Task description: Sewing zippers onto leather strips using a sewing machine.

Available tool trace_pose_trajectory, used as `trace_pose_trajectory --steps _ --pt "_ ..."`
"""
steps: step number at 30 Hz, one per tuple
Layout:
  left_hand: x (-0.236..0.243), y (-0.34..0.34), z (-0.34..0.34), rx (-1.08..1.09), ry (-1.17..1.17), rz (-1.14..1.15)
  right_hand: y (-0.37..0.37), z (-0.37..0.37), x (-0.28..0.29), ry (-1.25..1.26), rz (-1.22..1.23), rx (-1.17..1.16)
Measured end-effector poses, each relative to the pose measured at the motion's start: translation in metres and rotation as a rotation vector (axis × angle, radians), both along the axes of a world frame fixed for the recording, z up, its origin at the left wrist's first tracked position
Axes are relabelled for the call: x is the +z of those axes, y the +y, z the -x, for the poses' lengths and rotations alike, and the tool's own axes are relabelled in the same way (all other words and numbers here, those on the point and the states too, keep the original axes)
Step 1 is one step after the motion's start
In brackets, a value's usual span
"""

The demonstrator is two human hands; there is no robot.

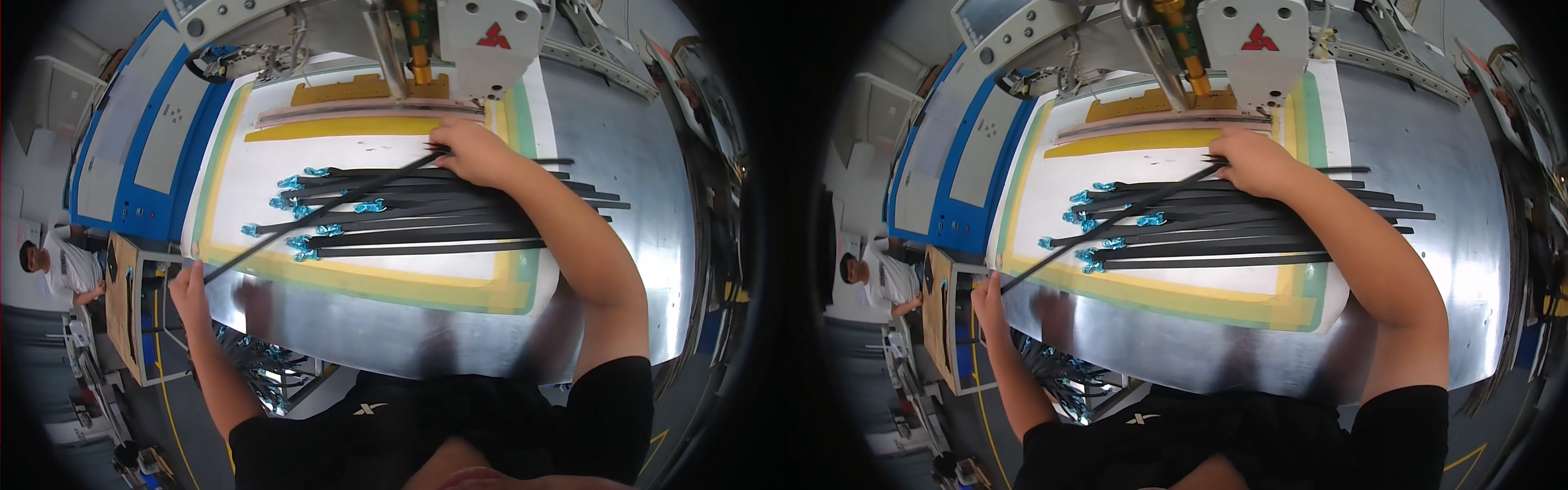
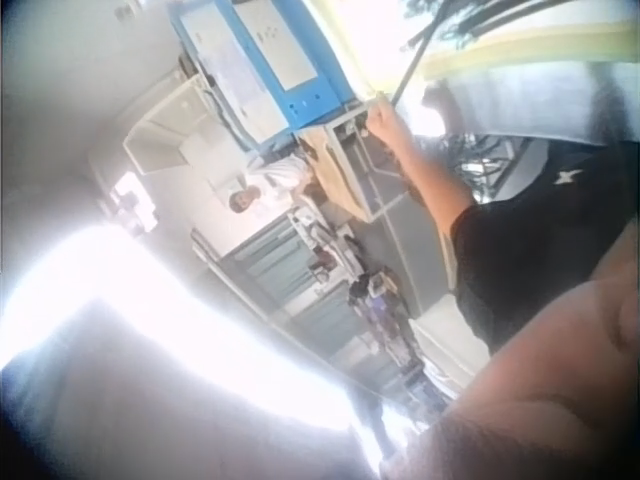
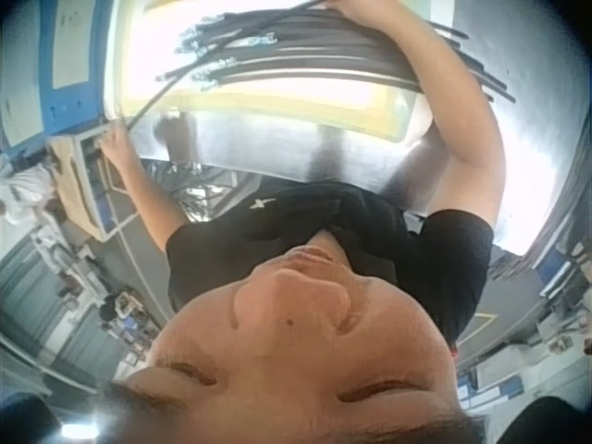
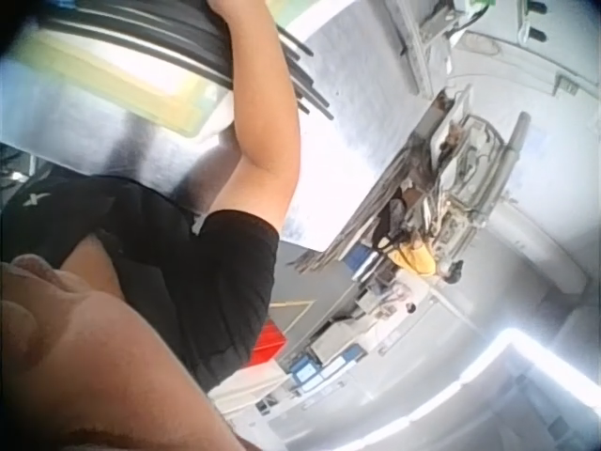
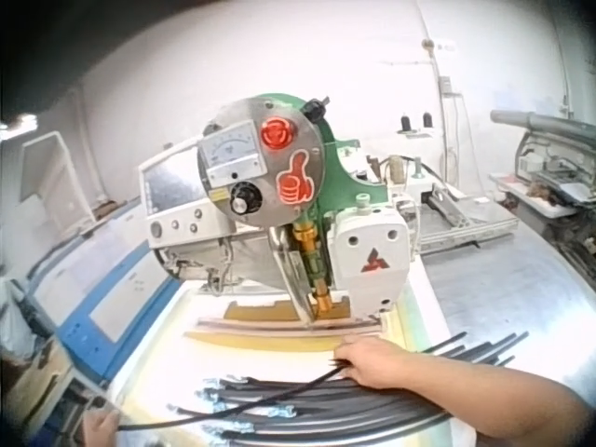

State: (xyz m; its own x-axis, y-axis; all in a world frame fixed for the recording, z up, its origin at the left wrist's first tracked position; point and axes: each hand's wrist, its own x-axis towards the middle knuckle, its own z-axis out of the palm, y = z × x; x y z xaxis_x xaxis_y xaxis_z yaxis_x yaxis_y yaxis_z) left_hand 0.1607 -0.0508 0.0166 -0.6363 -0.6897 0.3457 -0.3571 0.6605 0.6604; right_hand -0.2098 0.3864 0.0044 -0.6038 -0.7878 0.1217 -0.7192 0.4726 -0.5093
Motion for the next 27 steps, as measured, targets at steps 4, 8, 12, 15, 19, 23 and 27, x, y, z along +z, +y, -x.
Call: trace_pose_trajectory --steps 4,8,12,15,19,23,27 --pt "0.012 0.020 0.051 0.052 0.074 -0.134 0.034 0.009 0.022 -0.139 0.083 0.047" --pt "0.029 0.065 0.110 -0.199 0.183 -0.293 0.114 0.002 0.084 -0.231 0.353 -0.231" --pt "0.023 0.109 0.174 -0.560 0.095 -0.223 0.251 -0.006 0.126 -0.143 0.826 -0.469" --pt "0.015 0.137 0.205 -0.641 -0.082 -0.049 0.335 -0.041 0.165 0.079 1.229 -0.825" --pt "-0.027 0.134 0.223 -0.719 -0.185 0.261 0.445 -0.097 0.185 0.025 0.800 -0.696" --pt "-0.033 0.136 0.227 -0.668 -0.172 0.470 0.361 -0.112 0.126 0.082 0.240 -0.939" --pt "-0.035 0.131 0.224 -0.686 -0.176 0.404 0.323 -0.129 0.067 -0.161 -0.137 -0.721"
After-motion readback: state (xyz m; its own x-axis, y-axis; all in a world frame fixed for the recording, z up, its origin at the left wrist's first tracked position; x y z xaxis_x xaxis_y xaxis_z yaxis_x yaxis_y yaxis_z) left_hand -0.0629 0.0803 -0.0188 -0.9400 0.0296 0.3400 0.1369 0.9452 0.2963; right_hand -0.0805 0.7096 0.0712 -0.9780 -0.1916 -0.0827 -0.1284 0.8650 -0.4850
